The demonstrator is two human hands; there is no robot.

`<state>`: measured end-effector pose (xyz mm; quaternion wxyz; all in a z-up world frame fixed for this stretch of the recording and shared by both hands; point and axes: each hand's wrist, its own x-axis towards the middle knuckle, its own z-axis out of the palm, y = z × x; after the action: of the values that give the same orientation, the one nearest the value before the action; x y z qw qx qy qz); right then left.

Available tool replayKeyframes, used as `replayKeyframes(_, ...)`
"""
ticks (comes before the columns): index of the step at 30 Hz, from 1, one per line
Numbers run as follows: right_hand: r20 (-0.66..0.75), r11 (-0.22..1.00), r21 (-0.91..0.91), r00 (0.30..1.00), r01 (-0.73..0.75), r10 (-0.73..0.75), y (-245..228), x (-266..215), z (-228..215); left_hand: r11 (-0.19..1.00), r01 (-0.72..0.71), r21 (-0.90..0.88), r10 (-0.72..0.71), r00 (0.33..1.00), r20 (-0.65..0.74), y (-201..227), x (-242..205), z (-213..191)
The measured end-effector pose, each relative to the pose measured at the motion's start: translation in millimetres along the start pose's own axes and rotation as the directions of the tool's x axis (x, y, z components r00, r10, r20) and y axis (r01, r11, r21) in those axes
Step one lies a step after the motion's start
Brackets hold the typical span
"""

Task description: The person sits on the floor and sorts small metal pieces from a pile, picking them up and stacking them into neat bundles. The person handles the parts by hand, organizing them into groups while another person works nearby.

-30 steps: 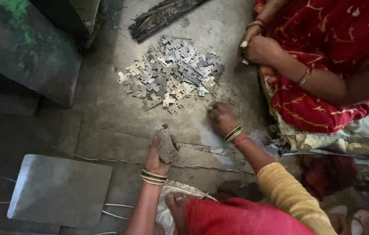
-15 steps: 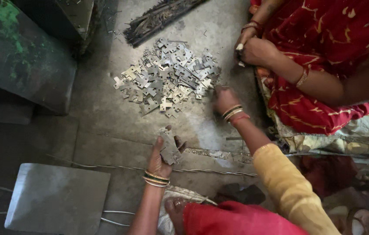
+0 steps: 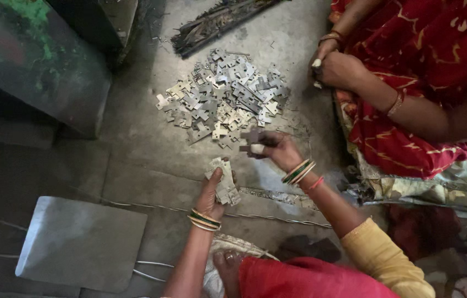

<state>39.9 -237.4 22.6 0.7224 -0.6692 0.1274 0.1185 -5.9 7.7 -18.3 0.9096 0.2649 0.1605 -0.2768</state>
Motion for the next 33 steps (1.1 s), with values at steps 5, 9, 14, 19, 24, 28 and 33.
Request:
replayKeyframes(5, 0.223, 0.721, -0.46, 0.853, 0.518, -0.471, -37.2, -39.5, 44.4, 0.996, 0.03, -0.078, -0.033, 0.999, -0.037, 0.2, 1.7, -11.3)
replayKeyframes(9, 0.687, -0.138, -0.523, 0.32, 0.841, -0.653, -59.8, -55.3, 58.8, 0.949, 0.157, -0.271, -0.191, 0.976, -0.103, -4.6, 2.3, -24.9)
replayKeyframes(14, 0.669, -0.097, -0.618, 0.456, 0.78, -0.587, -36.8, -52.1, 48.9, 0.946, 0.202, -0.253, -0.224, 0.973, -0.061, -8.1, 1.2, -40.4)
replayKeyframes(19, 0.107, 0.296, -0.911, 0.859, 0.286, -0.5, 25.2, 31.5, 0.4, 0.983, 0.134, -0.125, -0.153, 0.976, -0.155, -5.6, 5.2, -57.3)
replayKeyframes(24, 0.007, 0.092, -0.995, 0.932, 0.044, -0.362, 52.0, 84.3, -42.7, 0.99, 0.134, -0.042, -0.139, 0.974, -0.179, -0.5, 5.1, -56.9)
replayKeyframes(28, -0.129, 0.242, -0.968, 0.949, -0.058, -0.288, 51.5, 82.5, -41.5, 0.98, 0.124, -0.155, -0.104, 0.986, 0.133, -1.3, 13.4, -46.2)
replayKeyframes(33, -0.181, 0.311, -0.946, 0.941, -0.088, -0.285, 33.2, 65.7, -36.3, 0.972, 0.157, -0.173, -0.134, 0.981, 0.139, -5.9, 18.0, -44.1)
